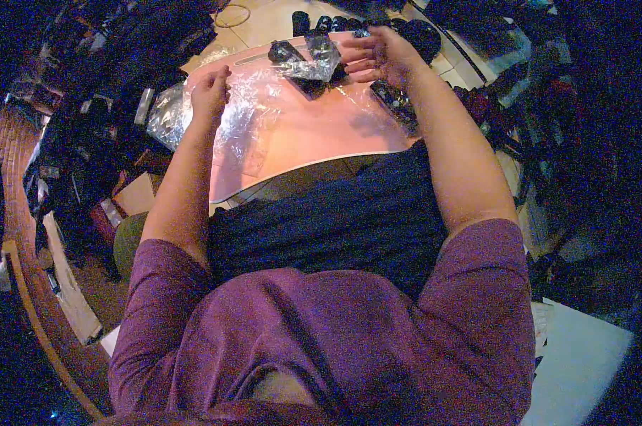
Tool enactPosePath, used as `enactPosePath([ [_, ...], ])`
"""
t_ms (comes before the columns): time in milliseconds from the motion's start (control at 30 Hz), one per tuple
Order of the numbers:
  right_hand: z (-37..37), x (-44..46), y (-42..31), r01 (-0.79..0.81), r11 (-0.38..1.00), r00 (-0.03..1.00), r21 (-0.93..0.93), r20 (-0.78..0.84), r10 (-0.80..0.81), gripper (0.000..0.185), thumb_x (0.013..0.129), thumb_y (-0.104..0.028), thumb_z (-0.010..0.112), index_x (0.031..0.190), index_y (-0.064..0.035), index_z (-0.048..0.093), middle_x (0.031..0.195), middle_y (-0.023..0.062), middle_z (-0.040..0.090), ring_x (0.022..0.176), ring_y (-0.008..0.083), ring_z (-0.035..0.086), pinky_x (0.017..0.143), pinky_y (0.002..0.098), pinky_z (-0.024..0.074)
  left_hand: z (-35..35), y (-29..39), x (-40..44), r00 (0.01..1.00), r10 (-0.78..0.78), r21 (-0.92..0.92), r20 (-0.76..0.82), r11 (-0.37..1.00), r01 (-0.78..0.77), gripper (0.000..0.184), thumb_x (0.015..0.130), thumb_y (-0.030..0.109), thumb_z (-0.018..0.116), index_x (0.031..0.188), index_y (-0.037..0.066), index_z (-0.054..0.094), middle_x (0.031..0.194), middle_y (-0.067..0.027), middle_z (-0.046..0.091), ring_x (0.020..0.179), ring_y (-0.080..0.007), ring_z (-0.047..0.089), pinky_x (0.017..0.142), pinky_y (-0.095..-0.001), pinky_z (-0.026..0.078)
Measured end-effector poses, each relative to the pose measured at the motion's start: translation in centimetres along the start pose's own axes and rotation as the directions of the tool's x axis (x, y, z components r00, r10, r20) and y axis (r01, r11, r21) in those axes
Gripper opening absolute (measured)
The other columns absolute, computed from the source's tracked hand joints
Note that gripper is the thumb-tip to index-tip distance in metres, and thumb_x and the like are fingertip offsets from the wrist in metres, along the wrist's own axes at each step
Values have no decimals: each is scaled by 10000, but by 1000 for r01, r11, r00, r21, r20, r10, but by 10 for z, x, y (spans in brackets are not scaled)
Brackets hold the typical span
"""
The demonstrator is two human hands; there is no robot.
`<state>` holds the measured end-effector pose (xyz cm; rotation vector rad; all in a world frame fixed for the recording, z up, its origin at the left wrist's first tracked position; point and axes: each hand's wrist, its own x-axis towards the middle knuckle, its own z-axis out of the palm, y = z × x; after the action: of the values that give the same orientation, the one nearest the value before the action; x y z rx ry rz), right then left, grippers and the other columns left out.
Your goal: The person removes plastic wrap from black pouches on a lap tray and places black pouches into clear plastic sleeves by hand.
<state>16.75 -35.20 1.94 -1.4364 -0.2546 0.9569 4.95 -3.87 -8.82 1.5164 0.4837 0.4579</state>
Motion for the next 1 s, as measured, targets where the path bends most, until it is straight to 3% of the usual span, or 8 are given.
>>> enactPosePath([
  [100, 3, 3, 5, 7, 999, 993, 35, -117, -2, 536, 802, -393, 592, 1170, -13, 506, 924, 118, 611, 799, 189, 608, 622, 287, 522, 1, 4, -2, 1000, 17, -19, 14, 1000, -17, 281, 808, 309, 643, 793, 31, 611, 625, -19, 535, 486, -77, 460, 443, -213, 384],
  [167, 9, 14, 21, 83, 760, 898, -644, -283, -338, 593, 773, -410, 633, 1198, -25, 484, 915, 91, 604, 790, 155, 578, 584, 276, 506, 4, 8, -5, 995, 6, -38, 96, 999, -2, 270, 800, 294, 654, 802, 28, 610, 619, -20, 532, 486, -78, 460, 440, -212, 381],
  [200, 26, 9, 21, 36, 788, 870, -614, -368, -327, 594, 735, -392, 685, 1161, -16, 512, 904, 52, 597, 762, 117, 547, 571, 250, 470, 6, 9, -6, 996, 6, -36, 94, 999, -3, 270, 800, 294, 654, 802, 28, 610, 619, -20, 532, 486, -78, 460, 440, -212, 381],
  [300, 22, 13, 25, 102, 611, 922, -785, -156, -355, 497, 731, -360, 697, 1073, -22, 576, 872, 29, 600, 755, 100, 544, 579, 233, 441, 10, 12, -9, 984, -3, -12, 178, 1000, 6, 251, 794, 269, 664, 825, 26, 607, 624, -16, 529, 493, -80, 463, 446, -210, 380],
  [567, 7, 27, 31, -31, 662, 948, -749, -231, -218, 377, 746, -303, 704, 984, -22, 623, 814, 70, 640, 763, 138, 585, 700, 260, 452, 12, 29, -15, 931, -101, -98, 351, 985, 144, 396, 726, 249, 731, 1010, 25, 570, 778, -17, 557, 687, -89, 497, 562, -200, 403],
  [667, 46, 17, 41, 396, 599, 863, -696, 59, -501, 410, 762, -374, 670, 965, -19, 634, 788, 54, 640, 780, 138, 588, 690, 275, 460, 22, 37, -19, 892, -112, -86, 438, 982, 166, 413, 722, 241, 735, 1029, 25, 563, 793, -17, 565, 688, -85, 495, 572, -198, 403],
  [767, 47, 26, 39, 142, 539, 976, -830, 25, -218, 239, 800, -248, 646, 868, -19, 653, 779, 33, 637, 770, 98, 572, 730, 234, 440, 27, 48, -25, 846, -102, -89, 524, 981, 173, 417, 748, 185, 700, 1085, 4, 532, 799, -16, 526, 649, -91, 460, 561, -195, 374],
  [1000, 38, 25, 32, 160, 758, 974, -632, -26, -227, 297, 807, -322, 628, 852, -33, 678, 706, 19, 625, 676, 107, 551, 663, 265, 453, 17, 54, -19, 882, -27, -5, 470, 999, 33, 386, 764, 177, 678, 1092, 28, 539, 894, -50, 604, 800, -122, 567, 659, -224, 420],
])
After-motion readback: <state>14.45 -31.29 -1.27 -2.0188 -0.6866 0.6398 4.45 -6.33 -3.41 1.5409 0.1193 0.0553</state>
